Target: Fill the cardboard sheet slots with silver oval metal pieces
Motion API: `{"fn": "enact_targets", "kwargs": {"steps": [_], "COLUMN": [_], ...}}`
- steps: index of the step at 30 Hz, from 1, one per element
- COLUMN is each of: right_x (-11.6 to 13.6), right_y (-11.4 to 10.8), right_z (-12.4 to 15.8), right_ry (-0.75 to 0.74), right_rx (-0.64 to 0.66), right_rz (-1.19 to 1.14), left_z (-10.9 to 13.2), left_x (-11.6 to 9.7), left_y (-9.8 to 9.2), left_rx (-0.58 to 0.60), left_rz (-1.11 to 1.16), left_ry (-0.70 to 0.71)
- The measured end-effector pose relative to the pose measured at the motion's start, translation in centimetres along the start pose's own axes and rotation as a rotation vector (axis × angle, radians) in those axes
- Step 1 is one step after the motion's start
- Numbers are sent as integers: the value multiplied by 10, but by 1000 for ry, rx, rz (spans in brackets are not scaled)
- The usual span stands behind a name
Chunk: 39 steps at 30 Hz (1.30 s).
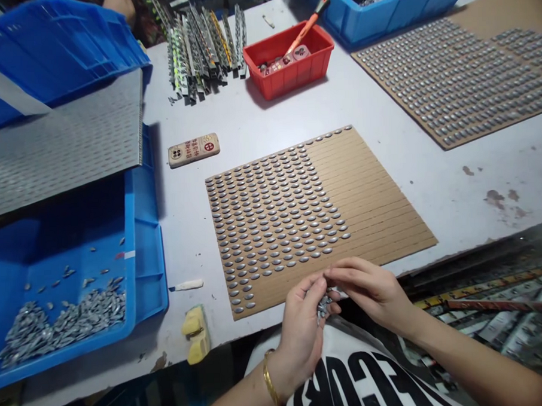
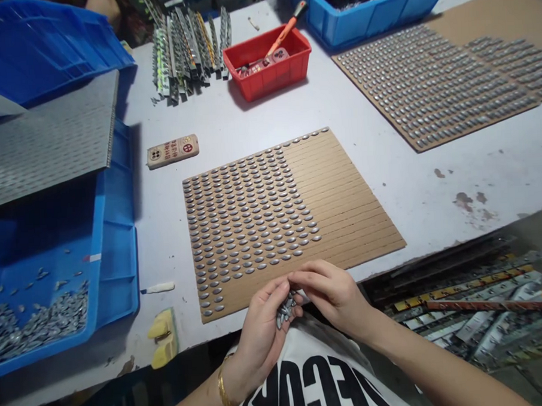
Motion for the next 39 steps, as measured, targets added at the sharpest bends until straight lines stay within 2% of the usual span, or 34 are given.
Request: {"fn": "enact_targets", "kwargs": {"steps": [5, 9, 15, 21, 25, 28, 31, 35, 39], "right_x": [-14, -29, -35, -32, -33, -22, -7, 8, 9], "right_y": [-16, -26, -23, -22, -25, -29, -21, -6, -6], "right_z": [-1, -7, -16, -19, -18, -16, -16, -20, -17], "right_ry": [-2, -60, -132, -143, -99, -69, -51, -57, -17], "right_rx": [-15, -35, 72, 131, 117, 69, 137, 261, 235], "right_rz": [94, 277, 553, 652, 569, 363, 177, 83, -87], "left_z": [2, 3, 2, 2, 2, 2, 1, 1, 1], "left_x": [-1, 1, 4, 4, 1, -1, -3, -2, 2], "left_y": [2, 0, 2, -2, -3, -3, 2, 8, 7], "left_rx": [-28, -82, -51, -71, -84, -101, -58, 0, -13], "left_rz": [9, 5, -9, 103, 149, 152, 153, 131, 112], "left_ry": [-23, -60, -96, -111, -111, -109, -75, -51, -64]}}
Point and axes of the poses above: each hand's wrist, its own z-axis away from the middle knuckle, its own y-axis out of the palm, x = y × z, the point moved 7 cm from there along -z, towards the middle knuckle, and after that the axes turned 6 degrees about x, right-handed, at the moved point
